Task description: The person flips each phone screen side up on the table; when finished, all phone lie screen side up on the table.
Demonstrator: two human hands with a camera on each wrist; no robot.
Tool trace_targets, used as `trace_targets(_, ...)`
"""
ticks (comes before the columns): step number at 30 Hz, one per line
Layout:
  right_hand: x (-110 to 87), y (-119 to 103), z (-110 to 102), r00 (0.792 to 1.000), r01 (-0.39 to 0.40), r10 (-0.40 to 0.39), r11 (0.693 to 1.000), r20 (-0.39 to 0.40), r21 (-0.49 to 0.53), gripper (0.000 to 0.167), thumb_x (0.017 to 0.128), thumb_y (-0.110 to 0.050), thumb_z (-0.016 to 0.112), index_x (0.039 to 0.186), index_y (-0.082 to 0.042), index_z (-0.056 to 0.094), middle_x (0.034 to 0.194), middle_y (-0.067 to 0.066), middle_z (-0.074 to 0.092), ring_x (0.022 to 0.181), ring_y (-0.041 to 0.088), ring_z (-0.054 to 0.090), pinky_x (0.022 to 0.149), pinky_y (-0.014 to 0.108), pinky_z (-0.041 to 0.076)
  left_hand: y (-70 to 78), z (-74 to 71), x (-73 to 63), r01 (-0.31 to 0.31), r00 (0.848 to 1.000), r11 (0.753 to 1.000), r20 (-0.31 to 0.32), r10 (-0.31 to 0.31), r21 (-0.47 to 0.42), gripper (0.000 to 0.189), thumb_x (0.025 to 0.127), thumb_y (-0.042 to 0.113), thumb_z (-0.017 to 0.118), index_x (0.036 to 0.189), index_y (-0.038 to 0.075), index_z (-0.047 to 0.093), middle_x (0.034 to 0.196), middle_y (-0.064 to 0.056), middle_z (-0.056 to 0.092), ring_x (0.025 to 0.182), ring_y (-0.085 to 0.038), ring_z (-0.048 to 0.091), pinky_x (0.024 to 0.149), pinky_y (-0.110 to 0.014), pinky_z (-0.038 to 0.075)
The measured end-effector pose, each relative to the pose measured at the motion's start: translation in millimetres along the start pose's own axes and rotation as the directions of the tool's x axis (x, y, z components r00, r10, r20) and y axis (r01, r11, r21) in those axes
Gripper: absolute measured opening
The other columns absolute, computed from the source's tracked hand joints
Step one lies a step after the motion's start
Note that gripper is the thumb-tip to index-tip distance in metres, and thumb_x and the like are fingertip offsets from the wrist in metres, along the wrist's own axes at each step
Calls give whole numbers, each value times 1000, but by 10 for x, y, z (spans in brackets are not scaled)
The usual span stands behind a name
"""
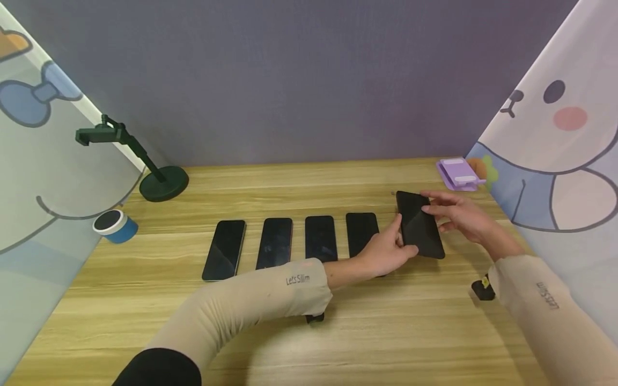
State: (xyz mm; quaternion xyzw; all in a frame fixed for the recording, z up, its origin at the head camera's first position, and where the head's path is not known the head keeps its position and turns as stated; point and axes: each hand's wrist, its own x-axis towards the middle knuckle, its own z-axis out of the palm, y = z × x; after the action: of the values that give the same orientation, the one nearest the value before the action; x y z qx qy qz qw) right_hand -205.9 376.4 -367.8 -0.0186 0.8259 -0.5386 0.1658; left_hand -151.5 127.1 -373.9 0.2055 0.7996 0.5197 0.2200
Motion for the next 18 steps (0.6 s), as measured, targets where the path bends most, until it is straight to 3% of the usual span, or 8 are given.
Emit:
trace_targets(6,29,1,-7,997,-52,55,997,46,-64,47,105,-22,54,151,-22,44,109,-11,53,96,4,58,73,37,54,36,24,15,86,996,996,18,-86,16,87,96,29,65,163,17,11,67,4,58,47,-11,47,47,-24,40)
trace_targets(8,44,9,-1,994,-76,83,992,69,-96,51,105,-25,54,153,-17,40,111,-5,51,96,5,57,75,38,53,52,39,24,128,992,991,10,-129,48,87,95,32,67,162,18,14,84,6,69,59,-8,59,56,-24,48)
trace_targets(10,61,25,12,990,-94,106,988,94,-120,55,104,-28,55,154,-13,37,121,0,48,97,5,57,77,38,52,62,57,32,174,985,982,5,-175,68,87,93,34,68,162,19,17,114,5,71,84,-9,68,70,-26,54)
trace_targets(13,79,58,34,984,-108,127,983,125,-147,60,104,-30,56,156,-10,34,142,15,35,103,6,54,80,38,52,64,88,39,237,971,968,6,-239,85,86,92,36,70,161,21,21,150,3,51,124,-13,60,93,-31,53)
trace_targets(16,90,80,50,980,-119,142,980,141,-160,63,103,-31,57,156,-8,32,153,25,23,105,11,50,77,36,52,52,108,48,274,961,959,23,-276,66,86,92,35,70,161,21,21,154,4,46,127,-13,57,96,-33,53)
trace_targets(18,92,82,57,978,-131,154,978,143,-164,65,102,-31,58,156,-8,31,156,27,19,101,13,48,73,35,52,43,116,56,289,956,955,28,-291,68,85,93,34,69,161,22,21,152,4,48,118,-12,61,92,-32,53)
